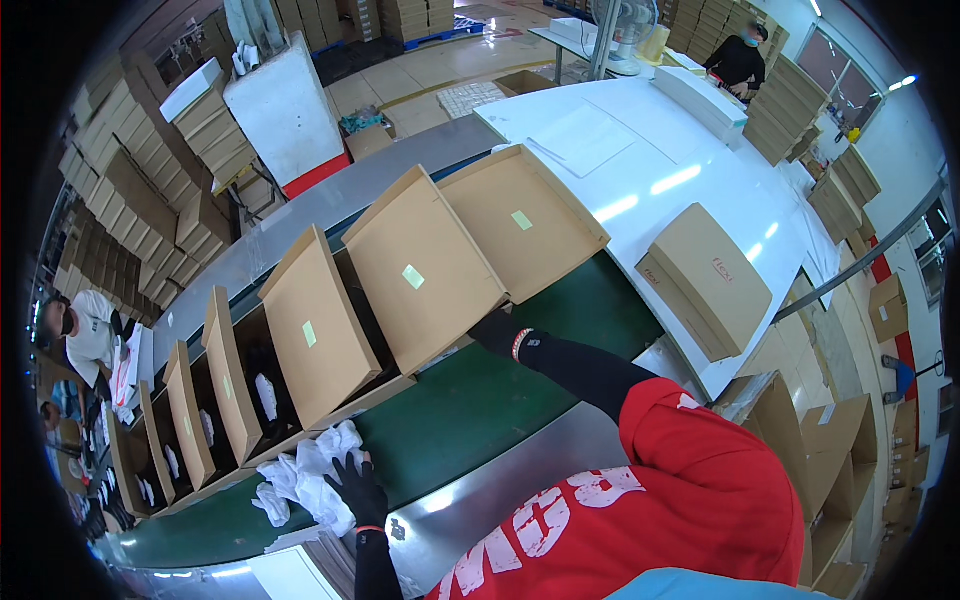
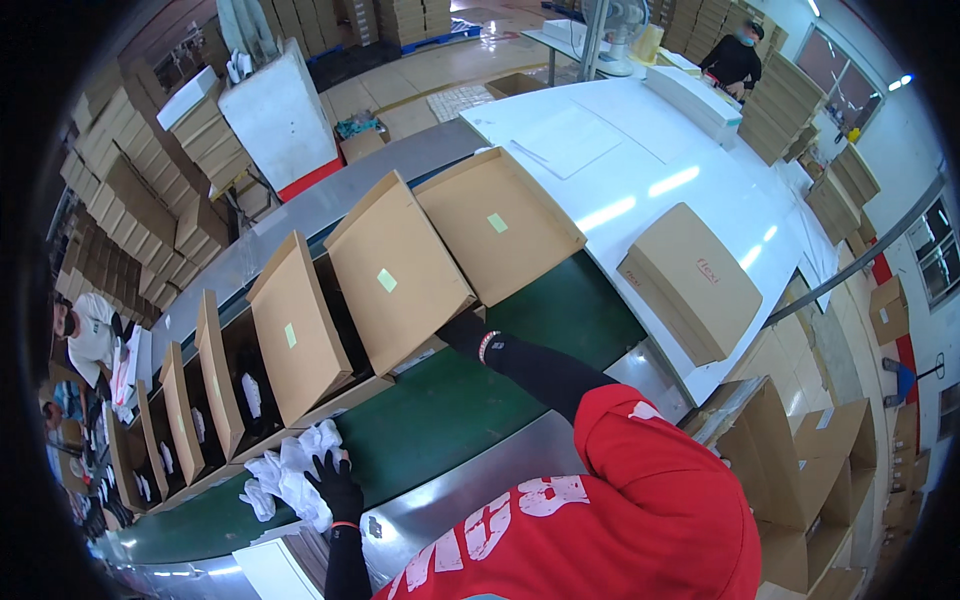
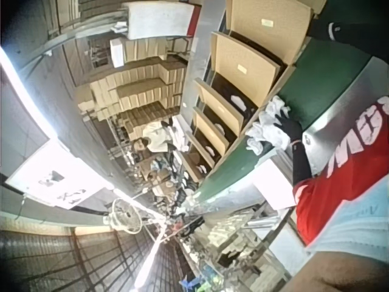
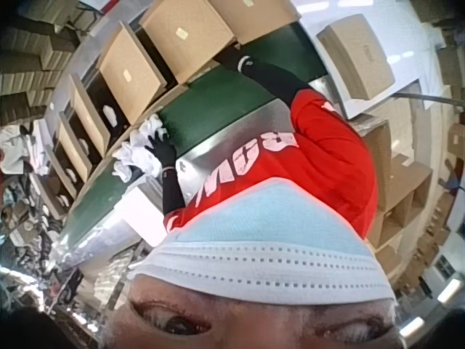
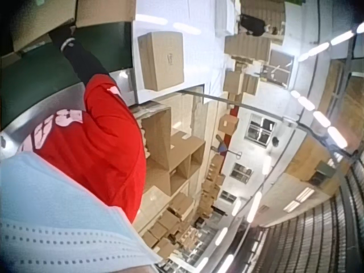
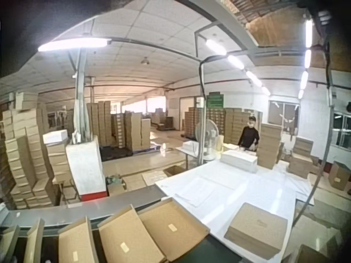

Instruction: Packing finished shoes into boxes with tissue paper and silica gel on a production line.

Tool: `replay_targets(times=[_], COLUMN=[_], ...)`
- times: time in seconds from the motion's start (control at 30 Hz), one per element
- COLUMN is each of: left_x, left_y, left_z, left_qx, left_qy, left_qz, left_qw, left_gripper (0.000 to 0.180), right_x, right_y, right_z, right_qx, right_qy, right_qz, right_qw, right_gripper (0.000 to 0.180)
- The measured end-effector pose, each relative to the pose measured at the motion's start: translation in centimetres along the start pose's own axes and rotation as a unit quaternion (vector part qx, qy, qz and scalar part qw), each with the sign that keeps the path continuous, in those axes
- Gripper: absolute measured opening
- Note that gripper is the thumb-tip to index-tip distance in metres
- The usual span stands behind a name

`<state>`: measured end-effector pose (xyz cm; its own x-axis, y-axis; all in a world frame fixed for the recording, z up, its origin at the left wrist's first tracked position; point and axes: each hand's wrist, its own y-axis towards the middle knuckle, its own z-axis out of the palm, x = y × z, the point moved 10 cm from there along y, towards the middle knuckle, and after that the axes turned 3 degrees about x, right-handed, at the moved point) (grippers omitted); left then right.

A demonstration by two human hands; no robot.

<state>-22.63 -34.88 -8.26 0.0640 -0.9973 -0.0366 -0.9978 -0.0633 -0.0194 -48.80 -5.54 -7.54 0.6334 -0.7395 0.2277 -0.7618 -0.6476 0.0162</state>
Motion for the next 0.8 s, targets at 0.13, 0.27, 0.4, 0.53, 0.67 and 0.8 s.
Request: replay_targets(times=[0.13,0.27,0.4,0.53,0.67,0.8], left_x=[-0.1,0.1,-1.8,-7.8,-20.0,-29.4], left_y=[-1.2,-2.2,-3.3,-1.7,-0.5,0.1], left_z=[-0.7,-3.0,-5.4,-6.2,-11.4,-10.4], left_qx=[-0.031,-0.062,-0.109,-0.154,-0.130,-0.031], left_qy=[0.018,-0.036,-0.094,-0.302,-0.453,-0.345], left_qz=[-0.024,-0.042,-0.054,-0.029,0.100,0.141], left_qw=[0.999,0.997,0.988,0.940,0.876,0.928], left_gripper=[0.078,0.075,0.076,0.063,0.060,0.076], right_x=[-2.0,-3.1,0.4,5.5,13.2,15.3], right_y=[0.7,-4.0,-12.8,-22.5,-28.0,-29.8], right_z=[0.4,-1.9,-5.9,-4.1,-1.4,4.5], right_qx=[0.079,0.119,0.043,0.121,0.181,0.124], right_qy=[-0.053,-0.089,-0.017,0.083,0.072,0.175], right_qz=[-0.006,-0.042,-0.101,-0.059,-0.095,-0.092], right_qw=[0.995,0.988,0.994,0.987,0.976,0.972], right_gripper=[0.044,0.036,0.028,0.026,0.023,0.031])
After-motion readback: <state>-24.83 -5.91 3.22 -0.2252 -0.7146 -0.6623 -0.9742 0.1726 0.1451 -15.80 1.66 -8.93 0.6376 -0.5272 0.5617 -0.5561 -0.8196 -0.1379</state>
